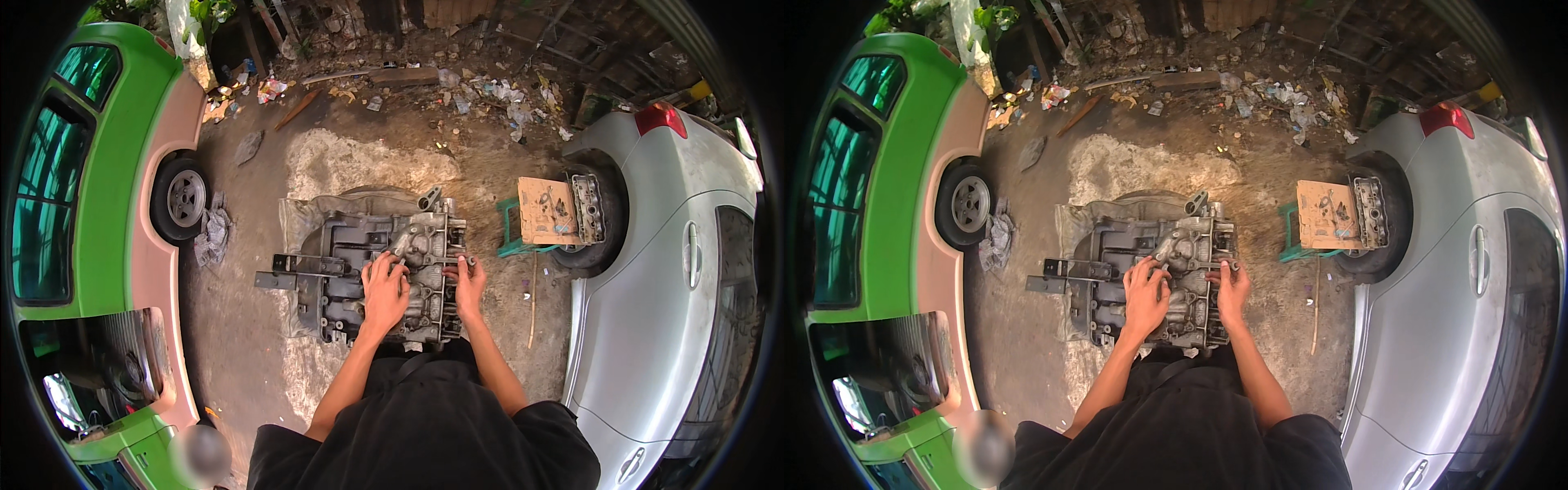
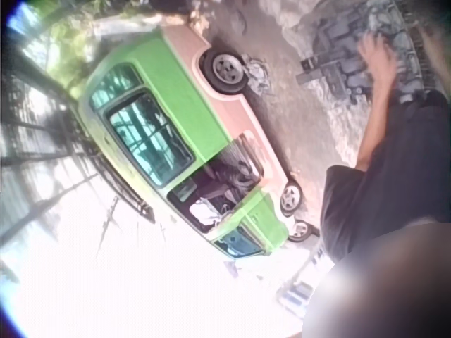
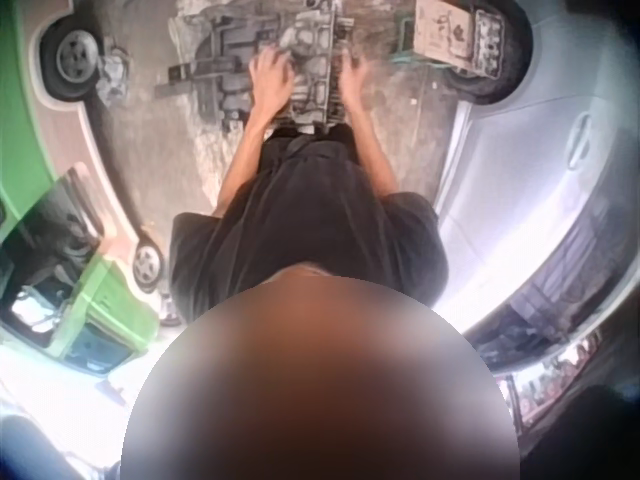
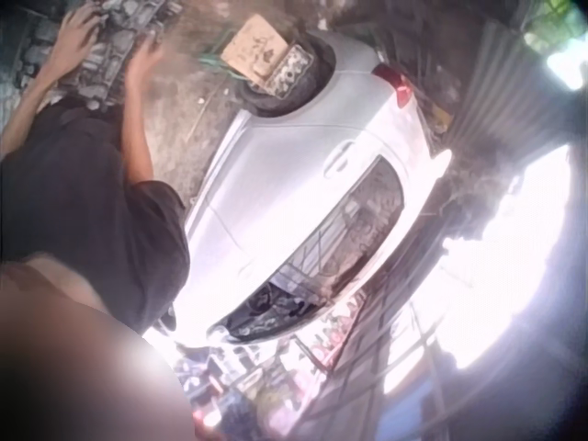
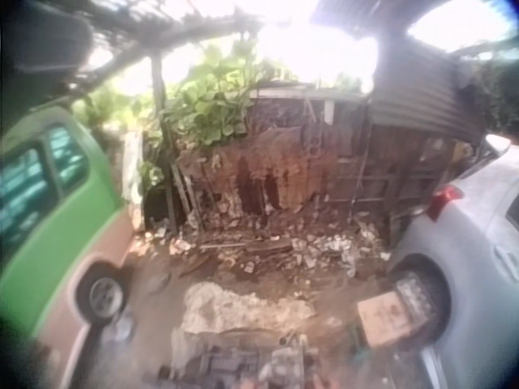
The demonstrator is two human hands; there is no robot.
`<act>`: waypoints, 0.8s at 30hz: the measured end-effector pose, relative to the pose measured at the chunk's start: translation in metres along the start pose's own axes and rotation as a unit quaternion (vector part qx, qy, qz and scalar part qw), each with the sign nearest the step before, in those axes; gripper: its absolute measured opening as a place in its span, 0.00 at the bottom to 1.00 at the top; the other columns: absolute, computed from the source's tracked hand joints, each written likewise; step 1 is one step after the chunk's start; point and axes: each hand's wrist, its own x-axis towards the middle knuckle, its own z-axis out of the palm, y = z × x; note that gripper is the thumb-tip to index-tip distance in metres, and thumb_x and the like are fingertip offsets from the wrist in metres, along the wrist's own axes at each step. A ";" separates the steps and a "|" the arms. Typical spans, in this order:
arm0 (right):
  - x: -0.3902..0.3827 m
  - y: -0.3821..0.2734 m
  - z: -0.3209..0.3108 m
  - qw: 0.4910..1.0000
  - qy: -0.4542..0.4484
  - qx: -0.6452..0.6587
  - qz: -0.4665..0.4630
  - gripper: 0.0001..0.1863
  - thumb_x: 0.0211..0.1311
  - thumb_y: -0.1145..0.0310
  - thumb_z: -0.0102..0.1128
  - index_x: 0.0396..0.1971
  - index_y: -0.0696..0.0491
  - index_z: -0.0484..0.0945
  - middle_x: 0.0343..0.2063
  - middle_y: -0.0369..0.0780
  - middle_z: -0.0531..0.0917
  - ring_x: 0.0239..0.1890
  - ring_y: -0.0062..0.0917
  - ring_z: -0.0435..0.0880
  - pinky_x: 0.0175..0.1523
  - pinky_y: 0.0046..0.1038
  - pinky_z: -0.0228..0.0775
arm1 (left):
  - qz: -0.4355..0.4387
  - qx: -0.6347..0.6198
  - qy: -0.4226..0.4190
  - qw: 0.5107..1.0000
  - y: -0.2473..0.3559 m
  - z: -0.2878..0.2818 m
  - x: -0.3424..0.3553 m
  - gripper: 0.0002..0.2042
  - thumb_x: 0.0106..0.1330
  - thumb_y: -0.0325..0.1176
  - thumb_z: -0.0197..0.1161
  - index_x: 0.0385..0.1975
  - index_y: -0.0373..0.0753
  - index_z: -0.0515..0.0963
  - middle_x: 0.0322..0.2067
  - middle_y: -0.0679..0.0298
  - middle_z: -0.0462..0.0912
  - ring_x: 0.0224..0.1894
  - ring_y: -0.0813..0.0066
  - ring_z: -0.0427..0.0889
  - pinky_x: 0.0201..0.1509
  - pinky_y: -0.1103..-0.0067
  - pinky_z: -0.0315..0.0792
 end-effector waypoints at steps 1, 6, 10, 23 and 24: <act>0.001 0.001 0.002 1.000 0.007 -0.008 0.003 0.17 0.79 0.62 0.57 0.46 0.65 0.76 0.36 0.45 0.83 0.35 0.30 0.89 0.42 0.33 0.86 | -0.001 -0.001 -0.001 1.000 0.000 0.000 0.000 0.08 0.62 0.26 0.61 0.41 0.38 0.79 0.53 0.54 0.77 0.70 0.54 0.69 0.72 0.51 0.55; 0.037 -0.006 0.024 0.997 -0.027 -0.068 -0.010 0.20 0.79 0.57 0.57 0.43 0.65 0.77 0.27 0.45 0.83 0.28 0.30 0.89 0.31 0.34 0.84 | -0.005 0.007 -0.004 1.000 -0.001 0.001 0.000 0.08 0.62 0.25 0.61 0.41 0.38 0.79 0.53 0.54 0.77 0.69 0.54 0.69 0.72 0.52 0.55; 0.069 -0.012 0.049 0.929 -0.102 -0.354 -0.022 0.20 0.75 0.59 0.62 0.48 0.65 0.82 0.30 0.52 0.85 0.30 0.37 0.89 0.37 0.42 0.76 | -0.005 0.002 0.007 1.000 0.001 0.002 -0.001 0.08 0.62 0.25 0.61 0.41 0.38 0.79 0.54 0.54 0.77 0.69 0.54 0.69 0.73 0.53 0.55; 0.071 -0.021 0.037 0.998 -0.033 0.030 -0.053 0.14 0.79 0.62 0.57 0.43 0.60 0.74 0.30 0.38 0.78 0.23 0.25 0.82 0.31 0.32 0.82 | -0.004 0.006 0.003 1.000 0.000 0.002 0.000 0.08 0.63 0.25 0.61 0.41 0.38 0.79 0.54 0.55 0.77 0.68 0.54 0.70 0.72 0.53 0.55; 0.065 -0.021 0.031 0.998 -0.031 0.021 -0.052 0.13 0.79 0.62 0.57 0.44 0.59 0.73 0.31 0.38 0.78 0.24 0.25 0.83 0.33 0.33 0.83 | -0.004 0.008 0.003 1.000 0.000 0.002 0.000 0.08 0.63 0.25 0.61 0.41 0.38 0.79 0.54 0.55 0.77 0.68 0.54 0.70 0.72 0.53 0.55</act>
